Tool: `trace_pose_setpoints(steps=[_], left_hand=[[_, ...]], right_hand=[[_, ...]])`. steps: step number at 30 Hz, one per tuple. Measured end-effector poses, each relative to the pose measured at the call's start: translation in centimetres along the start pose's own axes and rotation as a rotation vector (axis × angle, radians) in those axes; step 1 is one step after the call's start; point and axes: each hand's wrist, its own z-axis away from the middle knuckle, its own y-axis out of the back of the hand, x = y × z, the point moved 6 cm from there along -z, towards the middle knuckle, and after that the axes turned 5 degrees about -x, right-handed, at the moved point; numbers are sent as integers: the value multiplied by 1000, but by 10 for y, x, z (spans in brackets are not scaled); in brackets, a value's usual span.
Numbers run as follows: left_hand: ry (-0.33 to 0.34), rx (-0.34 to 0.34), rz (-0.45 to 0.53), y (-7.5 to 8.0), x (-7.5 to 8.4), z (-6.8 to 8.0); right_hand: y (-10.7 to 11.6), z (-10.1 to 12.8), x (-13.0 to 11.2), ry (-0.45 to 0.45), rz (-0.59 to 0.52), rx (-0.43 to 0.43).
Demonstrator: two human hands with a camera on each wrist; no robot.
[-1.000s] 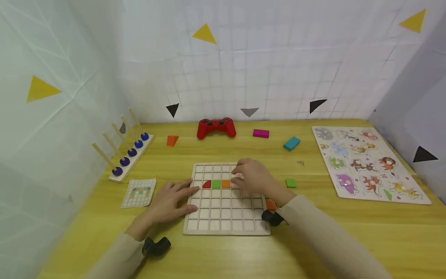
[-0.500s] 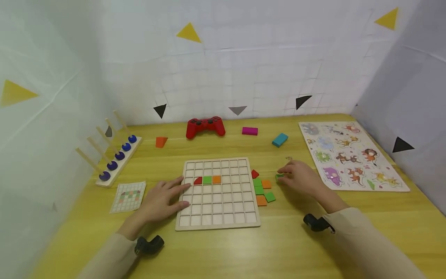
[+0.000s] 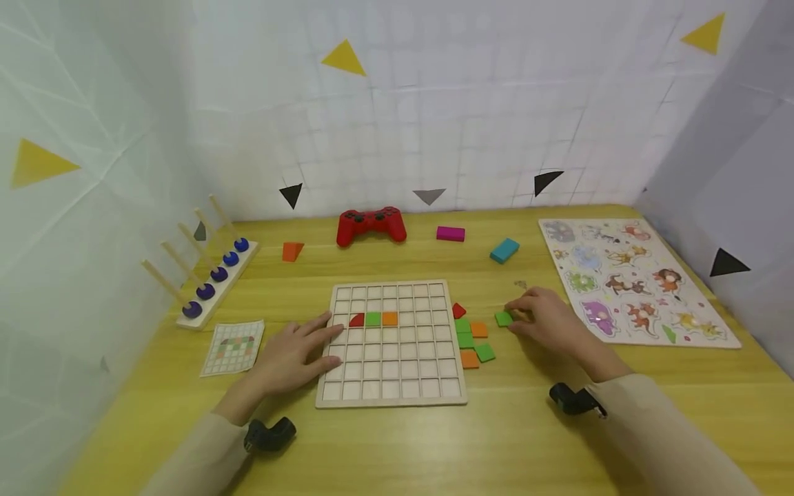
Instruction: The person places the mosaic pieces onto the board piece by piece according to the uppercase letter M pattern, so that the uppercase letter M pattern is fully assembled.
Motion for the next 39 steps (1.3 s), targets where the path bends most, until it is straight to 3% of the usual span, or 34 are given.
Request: trace_pose_setpoints(steps=[9,18,25,30,35,39], left_hand=[[-4,10,-5,0,1,2],[-6,15,-21,2,1,1],[-7,11,-13,0,2,3],[18,-1,17,-5,1,10],[-33,-3,49,-6,8,3],[-2,7,35,0,5,-1]], right_hand=[[0,-2,1,-8,1,14],[12,-19,-26,54,-28,51],[-1,-31,-41,12,-81,-7],[-16,-39,-58,44,-106,-41],[-20,-41,-67,51,-107,-30],[-21,-56,-81,83,-107,-35]])
